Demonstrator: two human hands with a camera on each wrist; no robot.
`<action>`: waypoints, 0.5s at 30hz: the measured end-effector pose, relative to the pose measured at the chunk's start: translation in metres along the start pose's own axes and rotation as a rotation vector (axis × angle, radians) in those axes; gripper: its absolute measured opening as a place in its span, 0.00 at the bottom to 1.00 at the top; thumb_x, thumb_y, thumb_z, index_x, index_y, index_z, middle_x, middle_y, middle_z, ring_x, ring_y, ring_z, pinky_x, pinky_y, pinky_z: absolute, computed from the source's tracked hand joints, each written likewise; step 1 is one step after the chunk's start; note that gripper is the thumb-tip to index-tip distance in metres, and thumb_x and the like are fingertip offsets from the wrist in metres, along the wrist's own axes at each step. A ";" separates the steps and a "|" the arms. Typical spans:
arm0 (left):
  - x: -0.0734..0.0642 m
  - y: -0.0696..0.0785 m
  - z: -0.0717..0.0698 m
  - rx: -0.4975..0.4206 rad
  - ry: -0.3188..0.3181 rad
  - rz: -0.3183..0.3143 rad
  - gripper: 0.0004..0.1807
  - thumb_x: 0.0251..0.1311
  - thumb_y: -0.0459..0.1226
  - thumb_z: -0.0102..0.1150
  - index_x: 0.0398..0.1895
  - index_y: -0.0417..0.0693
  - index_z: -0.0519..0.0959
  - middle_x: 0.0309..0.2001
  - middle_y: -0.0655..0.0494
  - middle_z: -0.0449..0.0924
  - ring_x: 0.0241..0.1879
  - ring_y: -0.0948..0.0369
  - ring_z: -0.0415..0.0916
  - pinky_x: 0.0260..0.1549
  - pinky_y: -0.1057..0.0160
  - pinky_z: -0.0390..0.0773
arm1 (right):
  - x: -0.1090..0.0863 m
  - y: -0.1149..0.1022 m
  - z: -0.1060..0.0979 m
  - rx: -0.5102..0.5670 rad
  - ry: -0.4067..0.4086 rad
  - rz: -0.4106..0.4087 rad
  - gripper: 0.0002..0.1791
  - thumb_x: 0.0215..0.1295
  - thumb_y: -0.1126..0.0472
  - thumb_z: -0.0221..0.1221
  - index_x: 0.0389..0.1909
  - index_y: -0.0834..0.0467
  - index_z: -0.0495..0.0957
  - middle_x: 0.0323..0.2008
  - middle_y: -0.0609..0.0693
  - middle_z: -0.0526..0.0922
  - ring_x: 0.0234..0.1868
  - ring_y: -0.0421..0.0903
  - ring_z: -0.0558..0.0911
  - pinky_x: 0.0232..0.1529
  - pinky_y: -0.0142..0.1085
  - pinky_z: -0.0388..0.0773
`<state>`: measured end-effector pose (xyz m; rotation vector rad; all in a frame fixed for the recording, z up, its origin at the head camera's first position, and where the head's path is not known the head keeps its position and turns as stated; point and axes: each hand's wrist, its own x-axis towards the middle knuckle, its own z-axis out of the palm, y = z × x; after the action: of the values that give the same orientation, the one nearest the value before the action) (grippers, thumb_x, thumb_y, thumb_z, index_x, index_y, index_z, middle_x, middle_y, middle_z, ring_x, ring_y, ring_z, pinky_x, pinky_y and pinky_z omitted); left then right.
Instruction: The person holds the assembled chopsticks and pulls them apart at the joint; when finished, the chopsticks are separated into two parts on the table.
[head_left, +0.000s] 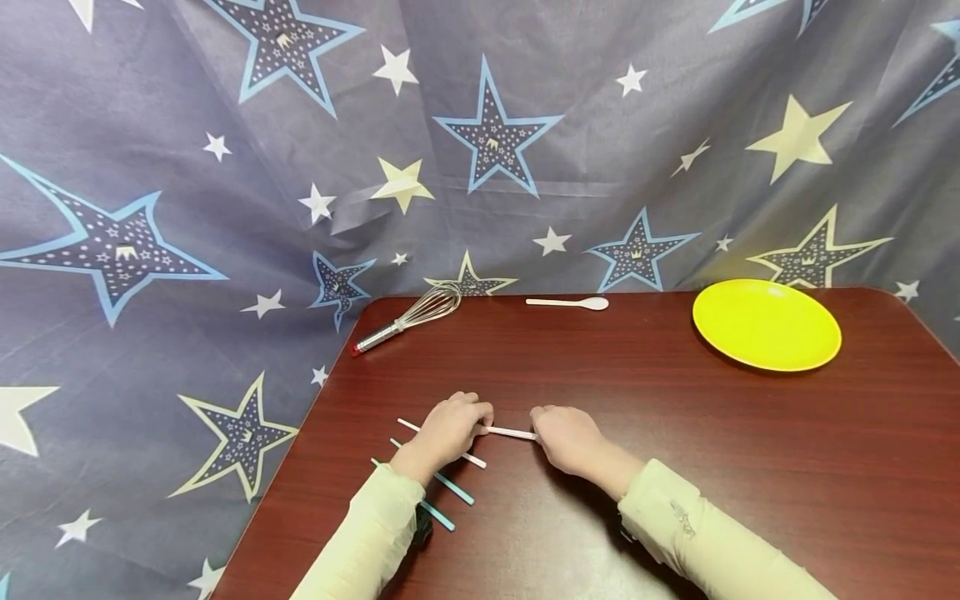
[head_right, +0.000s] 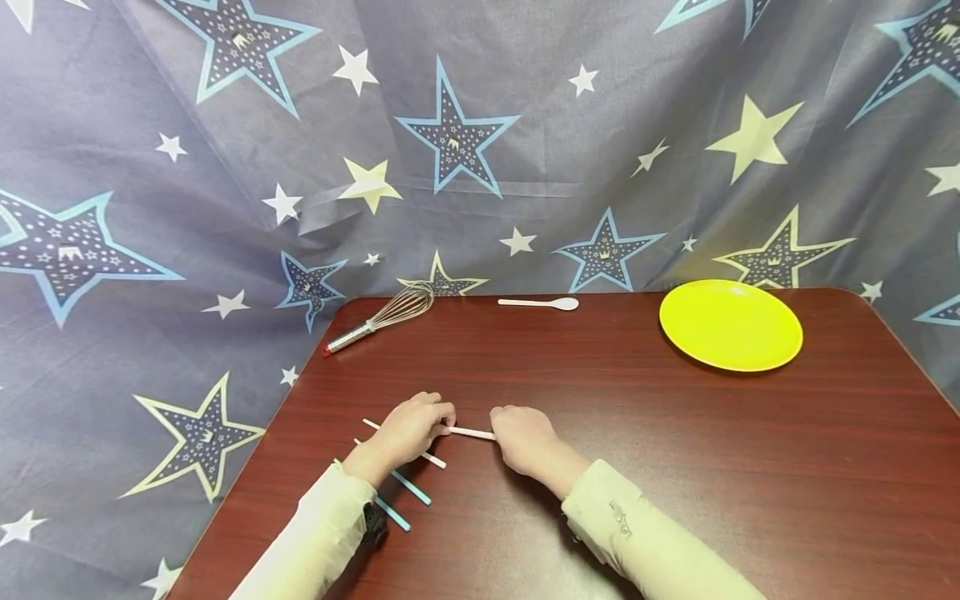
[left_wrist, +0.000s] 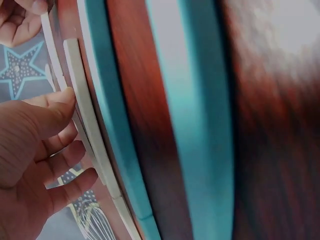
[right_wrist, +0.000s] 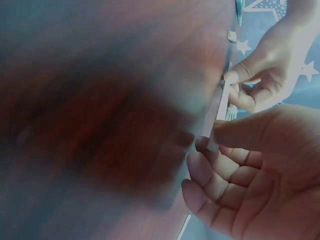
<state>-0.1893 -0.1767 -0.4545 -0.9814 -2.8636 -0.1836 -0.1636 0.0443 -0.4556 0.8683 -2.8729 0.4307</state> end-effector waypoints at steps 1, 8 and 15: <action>0.000 0.001 0.000 -0.007 0.003 0.004 0.09 0.54 0.38 0.68 0.26 0.55 0.75 0.27 0.62 0.68 0.31 0.57 0.71 0.28 0.61 0.72 | -0.002 0.002 -0.002 0.005 0.009 0.000 0.11 0.58 0.66 0.63 0.26 0.57 0.69 0.21 0.51 0.75 0.26 0.54 0.81 0.26 0.47 0.77; 0.005 0.020 -0.003 -0.015 0.047 0.031 0.08 0.57 0.40 0.67 0.27 0.55 0.75 0.28 0.62 0.70 0.33 0.58 0.73 0.32 0.60 0.74 | -0.018 0.020 -0.015 0.040 0.064 -0.025 0.17 0.58 0.66 0.65 0.25 0.55 0.63 0.15 0.46 0.66 0.19 0.51 0.76 0.21 0.45 0.72; 0.010 0.044 0.000 -0.072 0.085 0.032 0.07 0.60 0.40 0.64 0.31 0.54 0.75 0.29 0.63 0.76 0.33 0.61 0.77 0.33 0.60 0.77 | -0.038 0.040 -0.030 0.058 0.132 -0.061 0.19 0.56 0.67 0.66 0.25 0.52 0.62 0.17 0.41 0.61 0.19 0.40 0.64 0.21 0.35 0.65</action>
<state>-0.1699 -0.1364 -0.4498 -1.0059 -2.7806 -0.3192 -0.1534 0.1053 -0.4434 0.8987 -2.7191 0.5453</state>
